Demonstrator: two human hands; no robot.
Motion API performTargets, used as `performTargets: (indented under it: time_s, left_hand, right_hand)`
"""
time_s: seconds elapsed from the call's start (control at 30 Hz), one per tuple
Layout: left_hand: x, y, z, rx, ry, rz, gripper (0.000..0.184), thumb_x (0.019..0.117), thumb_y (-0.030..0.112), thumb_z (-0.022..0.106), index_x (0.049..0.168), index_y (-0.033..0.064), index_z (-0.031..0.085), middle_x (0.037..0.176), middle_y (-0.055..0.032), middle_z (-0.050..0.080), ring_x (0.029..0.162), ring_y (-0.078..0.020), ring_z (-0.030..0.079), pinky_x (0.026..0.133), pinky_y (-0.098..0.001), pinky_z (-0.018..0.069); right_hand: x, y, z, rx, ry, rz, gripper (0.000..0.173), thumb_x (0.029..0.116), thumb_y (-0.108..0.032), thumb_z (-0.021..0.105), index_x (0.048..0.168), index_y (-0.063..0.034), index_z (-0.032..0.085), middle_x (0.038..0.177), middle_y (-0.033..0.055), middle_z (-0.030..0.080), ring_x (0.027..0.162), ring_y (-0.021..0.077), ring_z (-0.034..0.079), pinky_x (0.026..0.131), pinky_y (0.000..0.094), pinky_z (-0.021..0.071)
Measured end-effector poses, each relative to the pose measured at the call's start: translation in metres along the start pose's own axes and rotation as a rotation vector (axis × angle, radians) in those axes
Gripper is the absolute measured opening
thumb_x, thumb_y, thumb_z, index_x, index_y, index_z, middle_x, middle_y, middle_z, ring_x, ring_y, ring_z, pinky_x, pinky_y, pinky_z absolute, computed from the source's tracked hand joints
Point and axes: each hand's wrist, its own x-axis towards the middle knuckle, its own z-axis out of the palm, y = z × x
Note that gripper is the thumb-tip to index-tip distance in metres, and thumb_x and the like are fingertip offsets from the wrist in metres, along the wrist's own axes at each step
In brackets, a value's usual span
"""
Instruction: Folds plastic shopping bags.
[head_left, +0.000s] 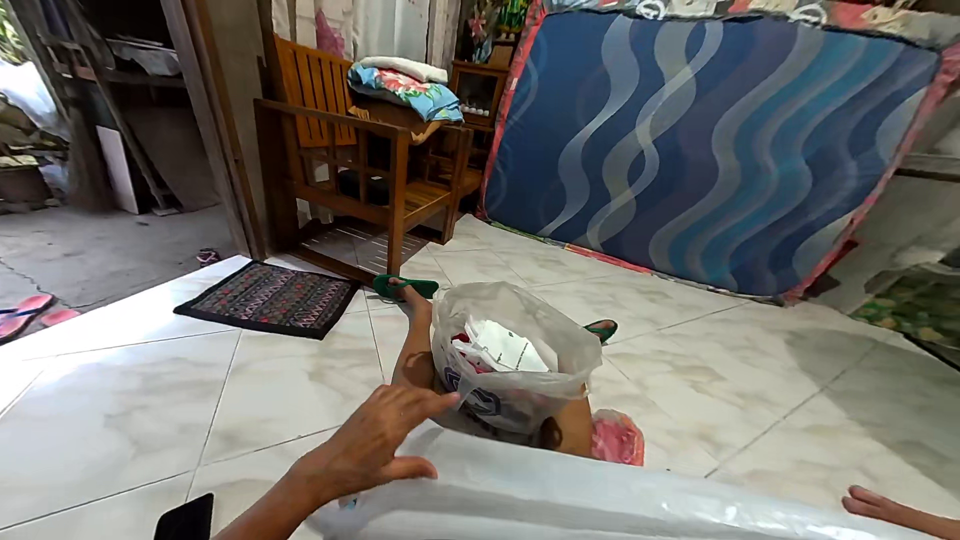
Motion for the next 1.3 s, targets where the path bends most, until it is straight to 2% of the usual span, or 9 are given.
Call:
performTargets:
  time_s: [0.17, 0.43, 0.63, 0.73, 0.87, 1.03, 1.13, 1.2, 1.3]
  left_hand:
    - [0.02, 0.031, 0.02, -0.126, -0.02, 0.048, 0.072, 0.0994, 0.067, 0.039, 0.14, 0.0109, 0.06, 0.135, -0.0111, 0.066, 0.122, -0.0246, 0.063, 0.1, -0.0431, 0.049]
    - [0.049, 0.08, 0.017, -0.182, -0.035, 0.125, 0.059, 0.0991, 0.054, 0.054, 0.134, 0.0073, 0.066, 0.133, -0.015, 0.067, 0.122, -0.0276, 0.065, 0.101, -0.0433, 0.0509]
    - [0.027, 0.085, 0.007, -0.036, -0.03, -0.019, 0.034, 0.0936, 0.013, 0.06, 0.125, 0.0018, 0.068, 0.107, -0.0124, 0.076, 0.092, -0.0288, 0.074, 0.077, -0.043, 0.0585]
    - [0.015, 0.064, 0.012, 0.06, 0.044, 0.046, 0.039, 0.097, 0.009, 0.055, 0.135, 0.0139, 0.064, 0.116, -0.0124, 0.073, 0.089, -0.0274, 0.074, 0.073, -0.0406, 0.0582]
    - [-0.003, 0.04, 0.002, 0.052, 0.012, 0.123, 0.041, 0.1077, 0.017, 0.045, 0.139, 0.0414, 0.057, 0.139, -0.0105, 0.063, 0.093, -0.0226, 0.071, 0.069, -0.034, 0.0547]
    - [-0.014, 0.004, -0.013, 0.196, 0.126, 0.022, 0.035, 0.0996, 0.012, 0.044, 0.106, 0.017, 0.078, 0.106, -0.0076, 0.076, 0.086, -0.0236, 0.074, 0.07, -0.0389, 0.0591]
    - [-0.014, -0.007, -0.028, 0.052, 0.067, -0.044, 0.055, 0.1047, 0.056, 0.035, 0.106, 0.0189, 0.075, 0.121, -0.0033, 0.073, 0.107, -0.0172, 0.068, 0.09, -0.0383, 0.0526]
    - [-0.013, -0.003, -0.028, 0.112, 0.035, -0.06, 0.073, 0.0926, 0.079, 0.035, 0.107, 0.02, 0.076, 0.126, -0.0041, 0.071, 0.112, -0.0202, 0.067, 0.098, -0.0459, 0.0489]
    - [-0.018, -0.007, -0.014, 0.299, 0.036, -0.042, 0.052, 0.0937, 0.061, 0.048, 0.09, 0.0163, 0.074, 0.11, -0.0064, 0.074, 0.099, -0.0254, 0.072, 0.094, -0.0529, 0.0518]
  right_hand:
    - [0.012, -0.005, -0.009, -0.111, -0.061, -0.004, 0.027, 0.1001, -0.013, 0.063, 0.094, 0.0118, 0.071, 0.105, 0.0302, 0.073, 0.102, 0.0411, 0.072, 0.096, 0.0459, 0.0542]
    - [0.05, -0.03, -0.009, -0.327, 0.026, -0.061, 0.03, 0.0978, -0.023, 0.061, 0.082, -0.0012, 0.075, 0.094, 0.016, 0.078, 0.09, 0.0276, 0.075, 0.082, 0.0347, 0.0568]
    - [0.053, -0.023, -0.012, -0.296, 0.081, -0.096, 0.033, 0.0996, -0.027, 0.059, 0.083, -0.0026, 0.074, 0.093, 0.0141, 0.078, 0.088, 0.021, 0.074, 0.08, 0.0269, 0.0545]
    - [0.052, -0.018, -0.011, -0.276, 0.08, -0.078, 0.033, 0.0992, -0.026, 0.059, 0.083, -0.0016, 0.075, 0.092, 0.0156, 0.077, 0.087, 0.0228, 0.074, 0.078, 0.0288, 0.0557]
    - [0.052, -0.003, -0.012, -0.294, 0.106, -0.054, 0.037, 0.0983, -0.029, 0.059, 0.08, 0.0001, 0.072, 0.083, 0.0162, 0.075, 0.076, 0.0208, 0.071, 0.069, 0.0292, 0.0548]
    - [0.053, 0.018, -0.019, -0.265, 0.124, -0.017, 0.044, 0.0954, -0.033, 0.06, 0.076, 0.0045, 0.07, 0.074, 0.0175, 0.071, 0.065, 0.0118, 0.065, 0.061, 0.0224, 0.0492]
    - [0.052, 0.027, -0.018, -0.264, 0.123, 0.032, 0.047, 0.0953, -0.035, 0.06, 0.074, 0.0058, 0.07, 0.07, 0.0184, 0.069, 0.061, 0.0127, 0.063, 0.058, 0.0252, 0.0472]
    - [0.049, 0.034, -0.017, -0.254, 0.128, 0.057, 0.049, 0.0962, -0.038, 0.06, 0.074, 0.0055, 0.069, 0.068, 0.0173, 0.068, 0.06, 0.0104, 0.061, 0.058, 0.0243, 0.0456]
    - [0.045, 0.039, -0.015, -0.209, 0.119, 0.079, 0.05, 0.0957, -0.039, 0.061, 0.074, 0.0051, 0.069, 0.067, 0.0144, 0.066, 0.06, 0.0035, 0.057, 0.057, 0.0192, 0.0429]
